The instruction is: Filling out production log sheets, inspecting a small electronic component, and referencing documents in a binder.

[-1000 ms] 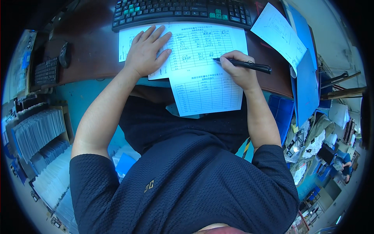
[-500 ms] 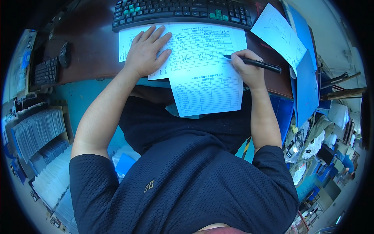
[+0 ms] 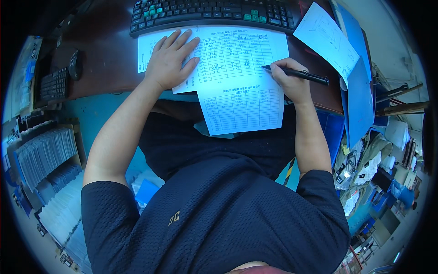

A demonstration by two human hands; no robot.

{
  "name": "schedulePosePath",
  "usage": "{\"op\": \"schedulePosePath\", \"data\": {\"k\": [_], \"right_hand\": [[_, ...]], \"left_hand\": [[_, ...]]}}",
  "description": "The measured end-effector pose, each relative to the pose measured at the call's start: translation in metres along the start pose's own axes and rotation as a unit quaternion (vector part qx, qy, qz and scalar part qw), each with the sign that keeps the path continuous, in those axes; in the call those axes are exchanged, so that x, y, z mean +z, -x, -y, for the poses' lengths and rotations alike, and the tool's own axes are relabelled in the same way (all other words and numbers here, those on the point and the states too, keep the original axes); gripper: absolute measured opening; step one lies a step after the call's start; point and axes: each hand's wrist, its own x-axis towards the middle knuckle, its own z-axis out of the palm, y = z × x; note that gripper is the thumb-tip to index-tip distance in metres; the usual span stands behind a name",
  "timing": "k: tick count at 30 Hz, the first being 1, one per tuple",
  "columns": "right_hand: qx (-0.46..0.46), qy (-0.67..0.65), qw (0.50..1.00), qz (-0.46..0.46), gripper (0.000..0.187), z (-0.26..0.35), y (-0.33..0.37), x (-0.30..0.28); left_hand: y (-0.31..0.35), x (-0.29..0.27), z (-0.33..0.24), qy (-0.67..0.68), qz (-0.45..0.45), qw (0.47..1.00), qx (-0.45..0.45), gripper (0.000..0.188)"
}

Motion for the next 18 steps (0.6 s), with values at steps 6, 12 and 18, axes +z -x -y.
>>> {"op": "schedulePosePath", "data": {"k": [6, 12, 18], "right_hand": [[0.016, 0.002, 1.000, -0.013, 0.015, -0.007, 0.001, -0.001], [-0.050, -0.052, 0.997, 0.039, 0.019, 0.028, 0.010, 0.028], [-0.063, -0.047, 0.994, 0.080, 0.022, 0.049, 0.009, 0.063]], "left_hand": [[0.000, -0.002, -0.001, -0.003, 0.006, 1.000, -0.003, 0.053], [0.002, 0.001, 0.000, -0.013, -0.008, 1.000, -0.001, 0.051], [0.003, 0.003, -0.002, -0.005, -0.010, 1.000, -0.023, 0.052]]}}
